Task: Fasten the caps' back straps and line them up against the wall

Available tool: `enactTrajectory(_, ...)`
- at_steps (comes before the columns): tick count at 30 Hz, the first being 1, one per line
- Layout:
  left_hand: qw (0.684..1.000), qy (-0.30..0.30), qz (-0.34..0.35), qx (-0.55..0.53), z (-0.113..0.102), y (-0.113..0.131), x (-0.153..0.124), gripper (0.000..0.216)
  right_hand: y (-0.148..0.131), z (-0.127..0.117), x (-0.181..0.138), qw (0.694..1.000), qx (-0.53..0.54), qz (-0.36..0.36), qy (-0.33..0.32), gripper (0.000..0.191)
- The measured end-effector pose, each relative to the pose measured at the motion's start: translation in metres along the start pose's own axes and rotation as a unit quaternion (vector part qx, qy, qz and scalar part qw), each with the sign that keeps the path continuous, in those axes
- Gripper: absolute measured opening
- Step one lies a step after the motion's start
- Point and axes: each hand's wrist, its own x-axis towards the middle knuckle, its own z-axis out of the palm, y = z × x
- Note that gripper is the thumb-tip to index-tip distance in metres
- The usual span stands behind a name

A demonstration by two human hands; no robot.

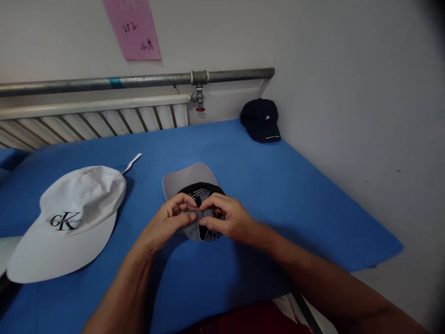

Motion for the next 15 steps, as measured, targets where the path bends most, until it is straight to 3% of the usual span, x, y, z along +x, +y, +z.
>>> enactTrajectory(7, 0.996, -0.016, 0.010, 0.091, -0.005, 0.009, -0.004, 0.005, 0.000, 0.002, -0.003, 0.995, -0.018, -0.098, 0.010, 0.016)
enactTrajectory(15, 0.996, -0.049, -0.024, 0.069, 0.001, 0.011, -0.005, 0.018, 0.006, 0.006, -0.004, 0.992, -0.029, -0.122, -0.011, 0.020)
